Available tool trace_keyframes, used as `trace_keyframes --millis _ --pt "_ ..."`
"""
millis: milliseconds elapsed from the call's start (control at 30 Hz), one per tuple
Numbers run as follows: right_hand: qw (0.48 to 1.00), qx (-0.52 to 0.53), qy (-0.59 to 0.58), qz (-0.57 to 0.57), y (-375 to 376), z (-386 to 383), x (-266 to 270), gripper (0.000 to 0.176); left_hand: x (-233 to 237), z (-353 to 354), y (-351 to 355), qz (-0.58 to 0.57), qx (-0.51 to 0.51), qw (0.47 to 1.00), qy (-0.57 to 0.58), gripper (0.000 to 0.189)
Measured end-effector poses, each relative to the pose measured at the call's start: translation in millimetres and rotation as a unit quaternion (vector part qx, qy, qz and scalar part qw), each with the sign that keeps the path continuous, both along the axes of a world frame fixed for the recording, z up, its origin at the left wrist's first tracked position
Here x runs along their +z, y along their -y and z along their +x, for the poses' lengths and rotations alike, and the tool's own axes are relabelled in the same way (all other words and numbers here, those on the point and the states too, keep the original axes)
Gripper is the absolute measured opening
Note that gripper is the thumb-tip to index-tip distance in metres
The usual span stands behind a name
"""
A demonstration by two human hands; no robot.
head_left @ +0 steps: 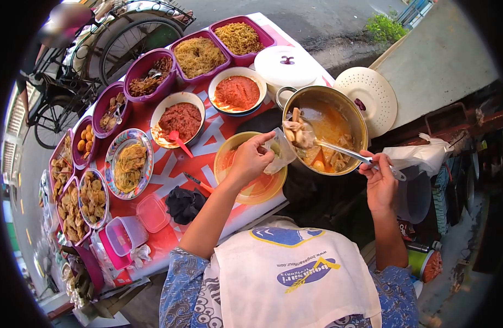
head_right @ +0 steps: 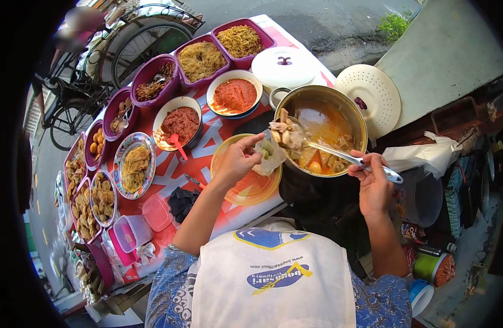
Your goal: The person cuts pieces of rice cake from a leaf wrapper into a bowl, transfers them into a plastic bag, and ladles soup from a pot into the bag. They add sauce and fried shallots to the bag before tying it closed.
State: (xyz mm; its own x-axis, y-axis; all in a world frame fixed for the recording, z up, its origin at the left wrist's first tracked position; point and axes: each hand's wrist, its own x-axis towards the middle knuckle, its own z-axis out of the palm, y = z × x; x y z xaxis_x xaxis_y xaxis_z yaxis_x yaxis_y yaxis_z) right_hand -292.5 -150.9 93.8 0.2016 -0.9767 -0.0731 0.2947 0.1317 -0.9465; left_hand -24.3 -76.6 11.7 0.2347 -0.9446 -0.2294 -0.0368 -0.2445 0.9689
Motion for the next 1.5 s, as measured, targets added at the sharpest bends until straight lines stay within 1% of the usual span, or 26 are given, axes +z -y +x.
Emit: trace_keyframes --millis 133,200,267,333,367,400,433,467,500,533,600,633,700,800,833,867,933,967,1000,1067,1100,1167,1333,1400,1433,1500 --pt "0.999 0.032 -0.014 -0.005 -22.4 21.8 -0.5 0.022 -2.4 3.8 0.7 -0.002 -0.003 1.000 -0.011 0.049" --pt "0.992 0.062 -0.089 -0.065 -32.5 28.1 -1.3 0.025 -7.6 5.8 0.5 -0.025 0.016 0.998 -0.051 0.050" --pt "0.988 0.075 -0.105 -0.085 -41.0 34.0 1.7 0.027 -4.2 6.6 -1.4 -0.030 0.022 0.998 -0.045 0.051" --pt "0.962 0.110 -0.194 -0.160 -49.9 43.8 7.8 0.026 -0.3 6.6 -2.7 -0.035 0.026 0.998 -0.039 0.051" --pt "0.954 0.117 -0.199 -0.190 -53.0 47.7 5.7 0.024 0.9 6.1 -3.0 -0.036 0.027 0.999 -0.024 0.051" --pt "0.945 0.127 -0.211 -0.214 -56.4 52.6 4.7 0.017 1.5 5.5 -3.4 -0.037 0.028 0.999 -0.008 0.052" --pt "0.899 0.155 -0.266 -0.311 -56.4 53.9 3.0 0.013 1.7 4.1 -3.9 -0.037 0.026 0.999 -0.008 0.052" --pt "0.839 0.181 -0.318 -0.403 -55.7 55.9 1.8 0.009 1.9 2.3 -4.3 -0.031 0.027 0.999 -0.011 0.052" --pt "0.798 0.201 -0.317 -0.471 -55.9 62.5 3.8 0.006 1.9 1.1 -4.7 -0.025 0.028 0.999 -0.014 0.053" --pt "0.762 0.239 -0.332 -0.502 -57.6 63.0 1.3 0.008 1.4 0.9 -5.2 -0.024 0.028 0.999 -0.013 0.053" --pt "0.683 0.317 -0.389 -0.531 -60.5 63.1 13.8 0.014 -0.8 1.3 -5.7 -0.043 0.034 0.998 0.001 0.053" --pt "0.683 0.317 -0.390 -0.530 -60.0 62.2 16.3 0.014 -1.7 2.4 -6.2 -0.042 0.033 0.999 0.000 0.053" --pt "0.594 0.340 -0.404 -0.607 -57.4 57.5 20.5 0.018 -3.5 5.7 -7.8 -0.033 0.039 0.998 -0.034 0.053" --pt "0.607 0.334 -0.387 -0.609 -53.4 48.2 32.4 0.020 -8.9 8.8 -7.1 -0.028 0.037 0.999 -0.025 0.053" --pt "0.632 0.326 -0.371 -0.597 -51.5 44.5 37.3 0.021 -9.4 9.4 -6.8 -0.029 0.036 0.999 -0.025 0.053" --pt "0.633 0.325 -0.372 -0.597 -47.6 39.6 37.5 0.021 -10.0 10.0 -6.8 -0.029 0.044 0.998 -0.034 0.052" --pt "0.710 0.257 -0.332 -0.565 -37.0 28.3 37.0 0.022 -13.0 10.1 -6.8 -0.028 0.050 0.997 -0.043 0.050" --pt "0.747 0.231 -0.337 -0.525 -32.6 23.1 36.3 0.021 -16.0 9.8 -6.5 -0.039 0.051 0.997 -0.040 0.051" --pt "0.763 0.196 -0.355 -0.504 -28.6 23.5 39.6 0.014 -15.7 9.4 -6.0 -0.051 0.051 0.997 -0.036 0.051" --pt "0.766 0.123 -0.412 -0.477 -13.6 16.2 22.9 0.009 -9.0 8.9 -7.4 -0.036 0.033 0.998 -0.029 0.052" --pt "0.766 0.119 -0.415 -0.477 -5.8 12.8 12.8 0.009 -4.9 8.2 -8.0 -0.020 0.019 0.999 -0.021 0.053" --pt "0.751 0.074 -0.450 -0.477 10.3 8.1 -8.8 0.007 -1.5 7.3 -8.3 -0.019 0.013 0.999 -0.021 0.052" --pt "0.761 0.084 -0.422 -0.486 33.0 13.4 -49.5 0.009 -1.8 3.8 -5.9 -0.015 0.012 1.000 -0.020 0.052" --pt "0.781 0.091 -0.393 -0.477 35.8 18.7 -56.3 0.008 -2.9 1.6 -5.0 -0.016 0.021 0.999 -0.030 0.051" --pt "0.781 0.090 -0.393 -0.477 35.4 17.0 -52.6 0.008 -1.6 0.8 -5.5 -0.016 0.021 0.999 -0.029 0.051" --pt "0.882 0.097 -0.371 -0.274 36.1 12.9 -41.4 0.013 1.9 1.3 -6.8 -0.009 0.029 0.999 -0.032 0.050"
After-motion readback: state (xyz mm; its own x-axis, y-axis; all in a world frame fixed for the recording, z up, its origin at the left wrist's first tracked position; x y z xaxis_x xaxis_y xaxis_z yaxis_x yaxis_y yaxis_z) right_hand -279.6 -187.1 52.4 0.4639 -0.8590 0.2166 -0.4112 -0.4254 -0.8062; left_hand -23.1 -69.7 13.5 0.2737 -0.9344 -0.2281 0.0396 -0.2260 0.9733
